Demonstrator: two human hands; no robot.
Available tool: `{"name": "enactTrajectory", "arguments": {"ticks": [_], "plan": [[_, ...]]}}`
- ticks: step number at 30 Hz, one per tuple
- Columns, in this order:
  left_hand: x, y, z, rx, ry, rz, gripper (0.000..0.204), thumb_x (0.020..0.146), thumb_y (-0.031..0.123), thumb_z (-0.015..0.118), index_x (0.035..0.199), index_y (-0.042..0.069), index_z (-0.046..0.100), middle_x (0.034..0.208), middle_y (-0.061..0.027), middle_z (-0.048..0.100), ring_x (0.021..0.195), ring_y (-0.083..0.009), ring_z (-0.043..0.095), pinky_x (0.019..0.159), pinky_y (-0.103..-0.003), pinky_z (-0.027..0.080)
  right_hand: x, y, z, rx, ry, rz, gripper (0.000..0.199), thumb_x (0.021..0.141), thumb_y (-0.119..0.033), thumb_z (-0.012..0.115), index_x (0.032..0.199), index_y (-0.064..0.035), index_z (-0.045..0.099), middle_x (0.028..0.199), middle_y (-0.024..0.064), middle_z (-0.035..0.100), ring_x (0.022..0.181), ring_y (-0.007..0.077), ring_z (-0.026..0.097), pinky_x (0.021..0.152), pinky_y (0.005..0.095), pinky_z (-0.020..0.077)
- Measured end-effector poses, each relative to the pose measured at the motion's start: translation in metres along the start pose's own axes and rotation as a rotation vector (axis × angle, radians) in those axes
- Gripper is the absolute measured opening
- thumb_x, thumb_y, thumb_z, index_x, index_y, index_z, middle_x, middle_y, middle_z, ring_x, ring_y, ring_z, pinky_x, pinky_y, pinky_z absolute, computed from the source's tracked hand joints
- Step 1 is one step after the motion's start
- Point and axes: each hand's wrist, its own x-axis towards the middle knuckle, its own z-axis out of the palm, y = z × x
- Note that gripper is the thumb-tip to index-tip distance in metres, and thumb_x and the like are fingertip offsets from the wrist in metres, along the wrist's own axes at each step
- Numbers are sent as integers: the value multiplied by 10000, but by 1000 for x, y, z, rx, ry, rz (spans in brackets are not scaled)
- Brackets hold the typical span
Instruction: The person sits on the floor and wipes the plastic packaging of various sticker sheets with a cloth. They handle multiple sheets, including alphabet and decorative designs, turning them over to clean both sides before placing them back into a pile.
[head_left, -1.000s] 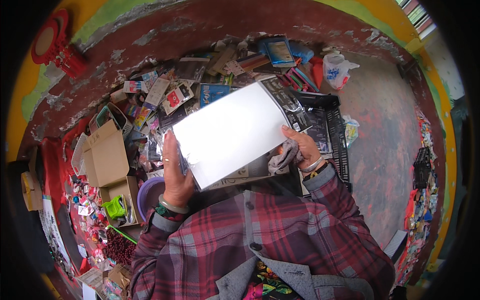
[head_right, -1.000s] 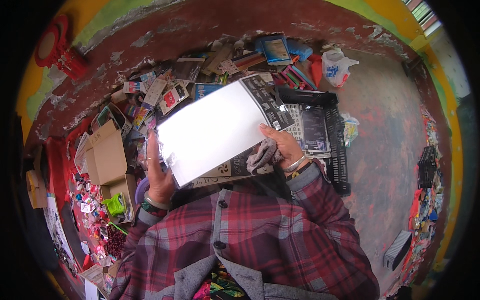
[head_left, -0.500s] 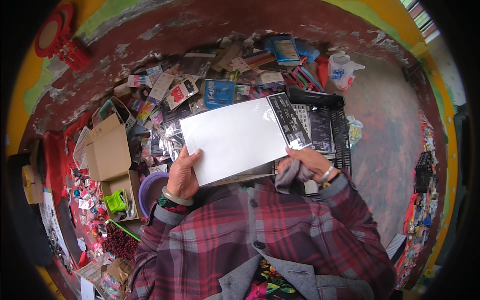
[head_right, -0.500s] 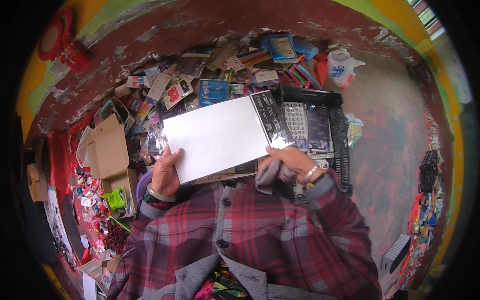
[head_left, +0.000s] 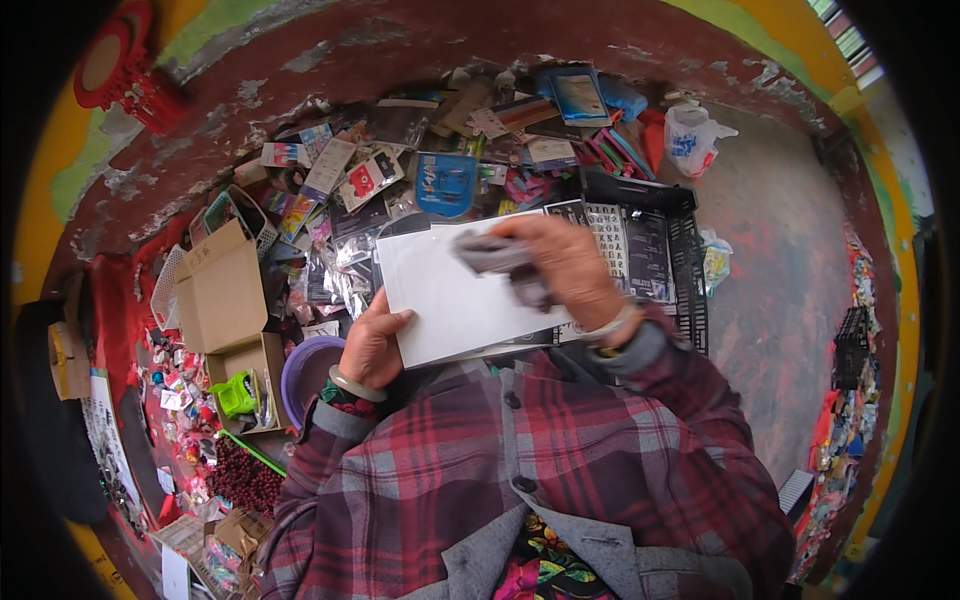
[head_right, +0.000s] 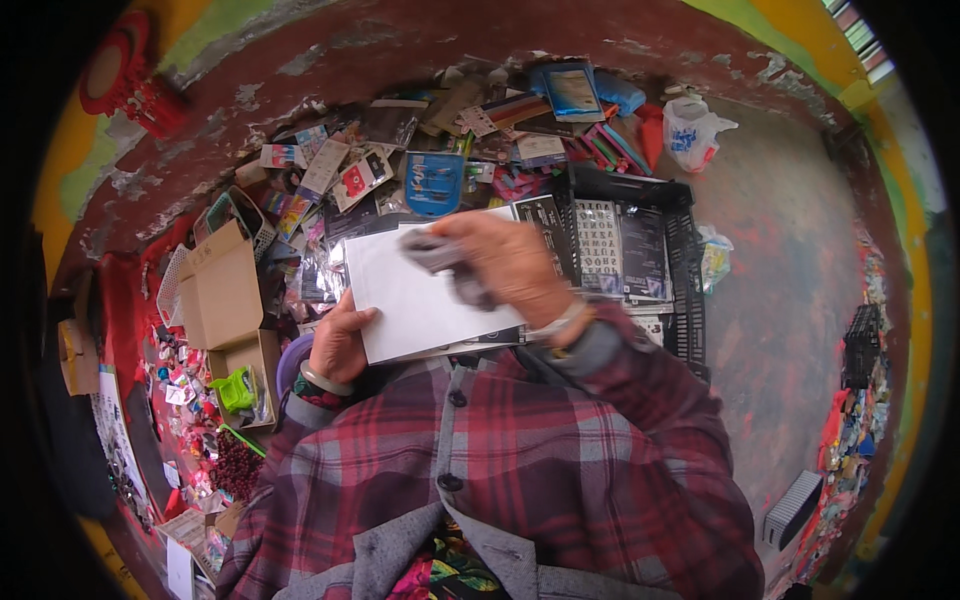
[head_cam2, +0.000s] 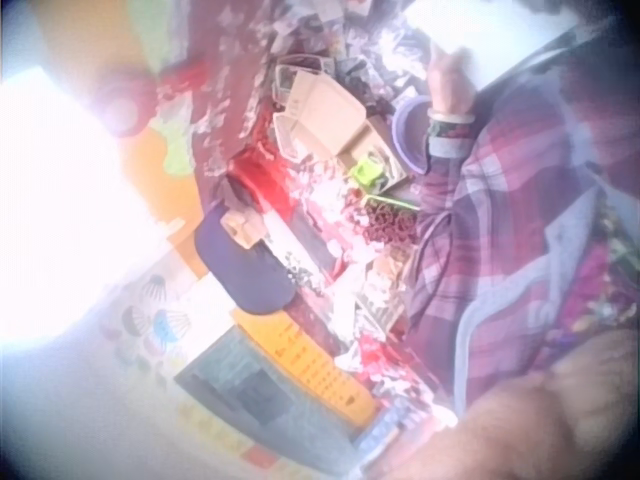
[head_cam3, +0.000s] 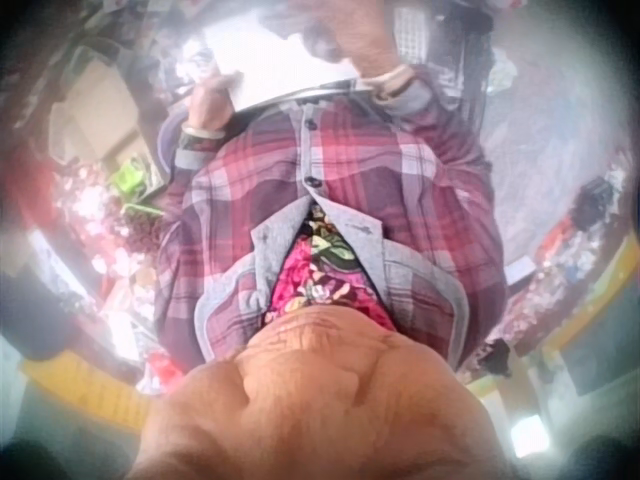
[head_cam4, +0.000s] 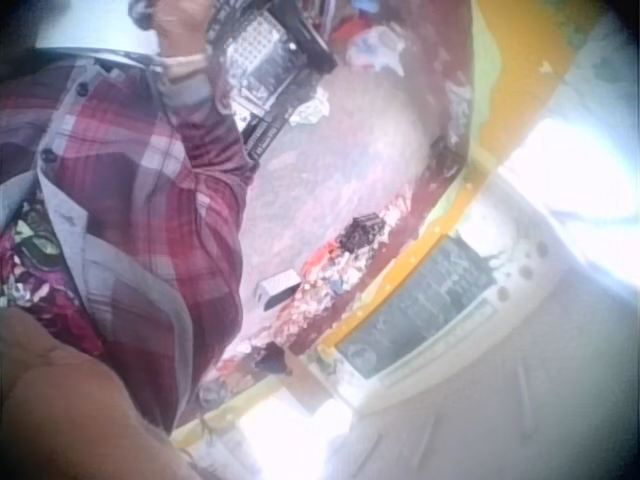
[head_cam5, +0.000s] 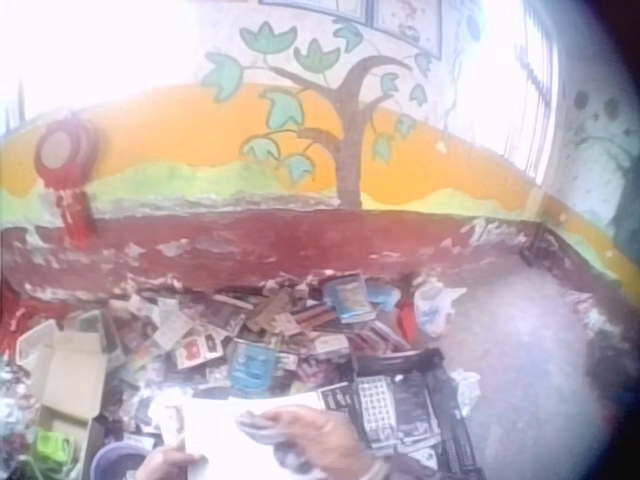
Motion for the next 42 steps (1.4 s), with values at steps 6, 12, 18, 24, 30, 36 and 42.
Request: {"name": "enactTrajectory", "arguments": {"ticks": [6, 12, 18, 24, 30, 36, 42], "plan": [[4, -9, -16, -122, -15, -30, 587, 815, -49, 465, 1375, 47, 322, 1307, -130, 463, 1182, -268, 494, 995, -395, 422, 19, 94, 77, -911, -360, -476, 489, 869, -272, 563, 1305, -72, 468, 1366, 95, 441, 1266, 260, 409, 932, 370, 369], [4, -9, -2, -24, 2, 37, 632, 808, -95, 428, 1407, 36, 273, 1352, -143, 425, 1224, -274, 463, 1026, -405, 390, 22, 100, 65, -1125, -288, -434, 440, 869, -190, 509, 1292, -74, 479, 1384, 84, 440, 1286, 197, 406, 907, 356, 360], [2, -10, 0, 27, -11, 53, 625, 782, -109, 429, 1384, -13, 292, 1320, -162, 462, 1197, -285, 485, 1017, -395, 386, 22, 111, 12, -1478, -51, -329, 403, 860, -102, 452, 1257, -54, 505, 1330, 103, 492, 1252, 214, 441, 916, 372, 368], [2, -10, -2, 53, 12, 75, 628, 773, -113, 417, 1382, -19, 299, 1324, -172, 459, 1196, -289, 484, 1021, -385, 376, 16, 82, -49, -1485, 222, -228, 254, 790, -72, 477, 1031, -56, 554, 1041, 84, 571, 1014, 267, 551, 761, 407, 437], [2, -7, -2, 25, -5, 60, 623, 775, -91, 414, 1383, -19, 297, 1321, -185, 456, 1201, -297, 479, 1019, -393, 381, -4, 97, -109, -1260, 283, 28, 191, 823, -81, 466, 945, -35, 605, 908, 190, 638, 887, 363, 598, 790, 446, 473], [4, -9, -14, -123, -29, 6, 520, 866, 51, 427, 1370, -15, 321, 1301, -179, 475, 1181, -297, 492, 1002, -431, 400, -10, 27, -96, -1171, 519, -218, 248, 861, -115, 519, 1083, -48, 605, 1034, 167, 626, 928, 330, 597, 821, 392, 475], [10, -8, -9, -288, -122, -20, 627, 971, 488, 328, 1338, -17, 383, 1302, -170, 488, 1174, -284, 499, 1006, -427, 398, 8, 49, 15, -802, -201, -691, 320, 854, -97, 551, 1170, -62, 577, 1141, 113, 610, 1013, 248, 592, 781, 358, 466]]}}
